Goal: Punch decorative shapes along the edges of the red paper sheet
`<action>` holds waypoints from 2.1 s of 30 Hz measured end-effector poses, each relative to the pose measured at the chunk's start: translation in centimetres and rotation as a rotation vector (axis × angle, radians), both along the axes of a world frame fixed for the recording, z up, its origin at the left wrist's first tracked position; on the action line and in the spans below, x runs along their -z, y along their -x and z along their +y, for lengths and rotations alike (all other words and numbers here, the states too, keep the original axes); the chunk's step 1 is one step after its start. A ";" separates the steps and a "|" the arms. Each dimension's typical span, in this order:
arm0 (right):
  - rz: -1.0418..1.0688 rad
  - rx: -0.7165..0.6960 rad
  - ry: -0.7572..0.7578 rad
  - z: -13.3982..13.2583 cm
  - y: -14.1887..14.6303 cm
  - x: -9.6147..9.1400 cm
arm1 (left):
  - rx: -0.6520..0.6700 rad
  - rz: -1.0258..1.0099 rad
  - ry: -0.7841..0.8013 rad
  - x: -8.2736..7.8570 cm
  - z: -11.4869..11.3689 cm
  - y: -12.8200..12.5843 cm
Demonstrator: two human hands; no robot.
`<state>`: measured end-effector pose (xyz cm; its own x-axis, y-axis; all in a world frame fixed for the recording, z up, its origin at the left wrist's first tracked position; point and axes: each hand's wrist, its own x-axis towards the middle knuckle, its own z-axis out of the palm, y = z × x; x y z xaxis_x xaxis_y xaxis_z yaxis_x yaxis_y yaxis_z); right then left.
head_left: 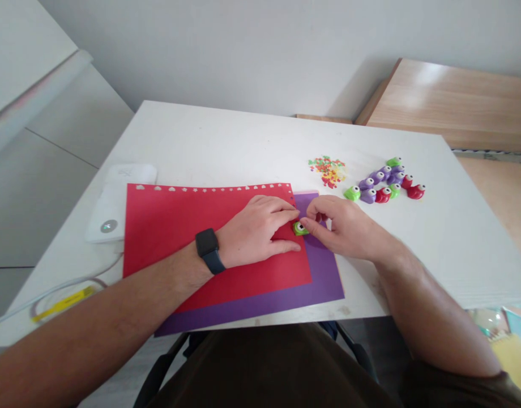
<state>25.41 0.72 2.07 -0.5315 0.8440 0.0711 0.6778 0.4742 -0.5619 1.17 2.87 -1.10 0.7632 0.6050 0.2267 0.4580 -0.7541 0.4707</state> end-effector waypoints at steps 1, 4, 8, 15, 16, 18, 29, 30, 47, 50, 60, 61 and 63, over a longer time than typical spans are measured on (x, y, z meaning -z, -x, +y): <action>0.017 -0.004 0.006 0.0 -0.1 0.0 | -0.005 0.006 -0.005 0.0 0.0 0.1; -0.009 -0.068 0.018 0.0 -0.2 0.2 | -0.019 0.027 -0.017 0.1 0.2 0.3; -0.085 -0.088 0.013 0.0 -0.3 0.4 | -0.033 0.048 -0.024 0.3 0.3 0.5; -0.109 -0.042 0.011 0.2 -0.9 0.0 | -0.034 0.032 -0.034 0.6 0.4 0.8; -0.106 -0.040 0.012 0.2 -0.9 0.0 | -0.036 0.033 -0.038 0.7 0.4 0.8; -0.102 -0.038 0.018 0.2 -0.9 -0.1 | -0.038 0.041 -0.046 0.7 0.4 0.8; -0.128 -0.065 0.036 -0.1 -0.9 -0.4 | -0.168 0.048 -0.092 1.1 0.7 1.1; -0.129 -0.069 0.039 -0.1 -1.0 -0.5 | -0.176 0.050 -0.090 1.1 0.7 1.2; -0.148 -0.079 0.071 -0.3 -0.8 -0.8 | -0.315 0.042 -0.109 0.8 0.8 1.2; -0.151 -0.078 0.082 -0.3 -0.7 -0.8 | -0.367 0.034 -0.119 0.8 0.8 1.2; -0.151 -0.086 0.078 -0.2 -0.8 -0.5 | -0.401 0.007 -0.130 0.7 1.0 1.0; -0.152 -0.085 0.076 -0.2 -0.8 -0.5 | -0.404 0.005 -0.130 0.7 1.0 1.0; -0.154 -0.086 0.074 -0.2 -0.8 -0.5 | -0.406 0.003 -0.128 0.7 0.9 1.0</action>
